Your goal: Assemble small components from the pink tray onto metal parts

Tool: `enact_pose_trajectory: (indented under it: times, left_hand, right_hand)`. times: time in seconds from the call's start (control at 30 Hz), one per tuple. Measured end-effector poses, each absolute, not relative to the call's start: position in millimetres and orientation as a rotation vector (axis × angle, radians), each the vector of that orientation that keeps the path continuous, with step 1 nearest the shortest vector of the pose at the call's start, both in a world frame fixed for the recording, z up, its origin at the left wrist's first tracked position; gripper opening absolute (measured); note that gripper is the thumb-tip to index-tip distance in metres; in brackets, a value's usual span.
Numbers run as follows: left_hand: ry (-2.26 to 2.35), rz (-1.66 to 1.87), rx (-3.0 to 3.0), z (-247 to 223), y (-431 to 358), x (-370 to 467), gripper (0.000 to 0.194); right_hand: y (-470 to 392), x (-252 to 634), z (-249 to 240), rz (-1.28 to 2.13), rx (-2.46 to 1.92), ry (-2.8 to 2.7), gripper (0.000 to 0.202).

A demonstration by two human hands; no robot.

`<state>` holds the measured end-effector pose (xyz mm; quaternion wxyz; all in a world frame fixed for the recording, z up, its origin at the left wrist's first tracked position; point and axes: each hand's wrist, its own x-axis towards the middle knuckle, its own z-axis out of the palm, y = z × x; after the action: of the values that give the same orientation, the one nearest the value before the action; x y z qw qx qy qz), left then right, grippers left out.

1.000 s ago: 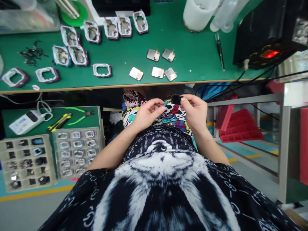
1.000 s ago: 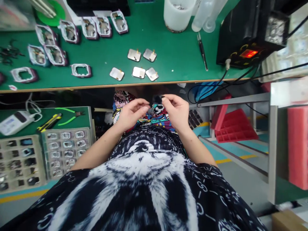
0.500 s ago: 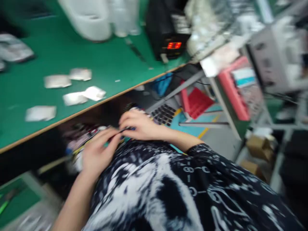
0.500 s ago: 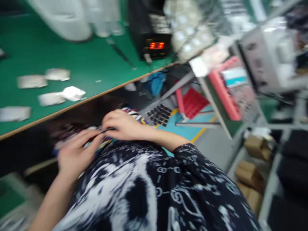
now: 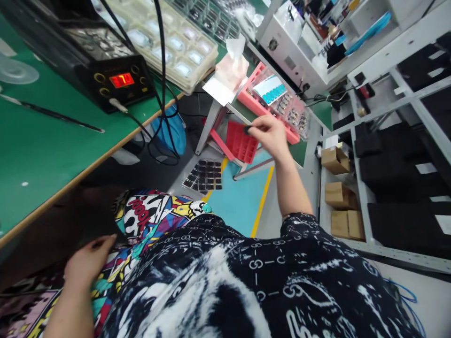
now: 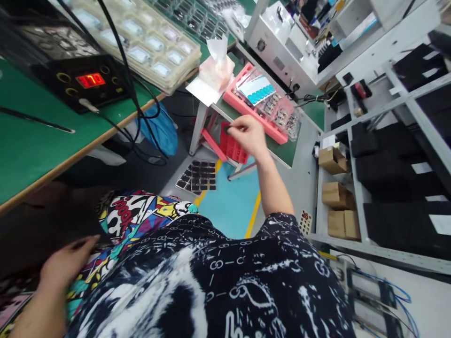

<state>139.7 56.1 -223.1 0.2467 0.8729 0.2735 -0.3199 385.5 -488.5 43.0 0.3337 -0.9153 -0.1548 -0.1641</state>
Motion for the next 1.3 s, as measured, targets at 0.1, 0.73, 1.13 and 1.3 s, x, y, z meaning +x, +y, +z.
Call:
enact_pose_trajectory:
  times: [0.1,0.73,1.13,1.3]
  left_hand:
    - [0.746,-0.793,2.357,-233.4,57.6,142.4,0.04]
    - [0.779,-0.649,2.177,-203.9,21.8,147.2,0.035]
    - [0.743,-0.646,2.231,-202.2,25.5,153.5,0.039]
    - [0.539,-0.533,2.324,-163.2,-0.2,152.3,0.05]
  right_hand:
    - [-588.7,434.4,61.4,-0.64,-2.53,0.112,0.014]
    - [-721.6,554.8,67.9,-0.477,-3.145,0.935,0.038]
    - [-697.1,532.1,92.0,-0.655,-2.933,0.917,0.04]
    - [-587.5,505.4,92.7,-1.06,-2.651,0.422,0.035]
